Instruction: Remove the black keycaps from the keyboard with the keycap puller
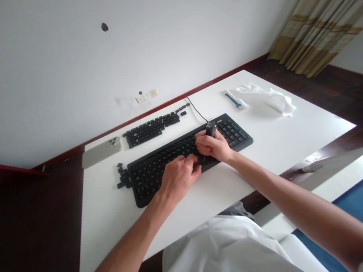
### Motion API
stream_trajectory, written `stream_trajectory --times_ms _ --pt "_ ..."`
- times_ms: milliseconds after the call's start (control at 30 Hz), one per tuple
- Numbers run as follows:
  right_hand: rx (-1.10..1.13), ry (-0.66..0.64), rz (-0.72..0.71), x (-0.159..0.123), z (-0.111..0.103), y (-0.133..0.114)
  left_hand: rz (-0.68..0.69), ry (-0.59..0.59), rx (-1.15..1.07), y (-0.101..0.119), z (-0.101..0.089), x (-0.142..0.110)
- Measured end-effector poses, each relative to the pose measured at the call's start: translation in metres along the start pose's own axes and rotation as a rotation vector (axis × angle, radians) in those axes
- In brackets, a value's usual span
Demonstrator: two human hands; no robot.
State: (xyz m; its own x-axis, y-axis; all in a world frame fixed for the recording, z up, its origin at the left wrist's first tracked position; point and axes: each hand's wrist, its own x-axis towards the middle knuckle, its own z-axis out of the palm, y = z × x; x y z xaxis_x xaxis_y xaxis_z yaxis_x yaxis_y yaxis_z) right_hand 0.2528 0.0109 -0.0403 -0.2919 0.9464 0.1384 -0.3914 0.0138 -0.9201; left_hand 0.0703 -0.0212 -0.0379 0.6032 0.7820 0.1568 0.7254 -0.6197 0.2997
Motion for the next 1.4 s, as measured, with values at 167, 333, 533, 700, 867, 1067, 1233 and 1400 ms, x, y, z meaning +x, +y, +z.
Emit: stream_trajectory --times_ms 167,333,533,700,867,1067,1233,1400 --pt "-0.037 0.064 -0.017 -0.002 0.005 -0.003 -0.01 -0.007 -0.029 -0.004 0.001 0.0" --pt "0.155 0.103 0.039 -0.003 0.016 -0.007 -0.028 -0.018 -0.041 -0.003 -0.002 0.001" --pt "0.277 0.169 0.097 -0.002 0.017 -0.011 -0.04 -0.008 -0.115 0.0 -0.007 0.003" --pt "0.294 0.076 0.184 -0.008 0.013 -0.007 -0.027 -0.006 -0.108 -0.001 -0.006 0.002" --pt "0.198 0.032 0.131 -0.013 0.017 -0.006 -0.033 -0.024 0.016 0.001 -0.002 0.001" --pt "0.255 0.233 0.008 -0.009 0.016 -0.014 0.009 -0.019 0.011 0.002 0.0 0.001" --pt "0.21 0.261 -0.033 -0.007 0.021 -0.011 0.023 -0.03 0.0 0.0 -0.001 0.0" --pt "0.212 0.301 -0.014 -0.007 0.025 -0.009 0.05 -0.052 0.0 -0.003 -0.003 0.0"
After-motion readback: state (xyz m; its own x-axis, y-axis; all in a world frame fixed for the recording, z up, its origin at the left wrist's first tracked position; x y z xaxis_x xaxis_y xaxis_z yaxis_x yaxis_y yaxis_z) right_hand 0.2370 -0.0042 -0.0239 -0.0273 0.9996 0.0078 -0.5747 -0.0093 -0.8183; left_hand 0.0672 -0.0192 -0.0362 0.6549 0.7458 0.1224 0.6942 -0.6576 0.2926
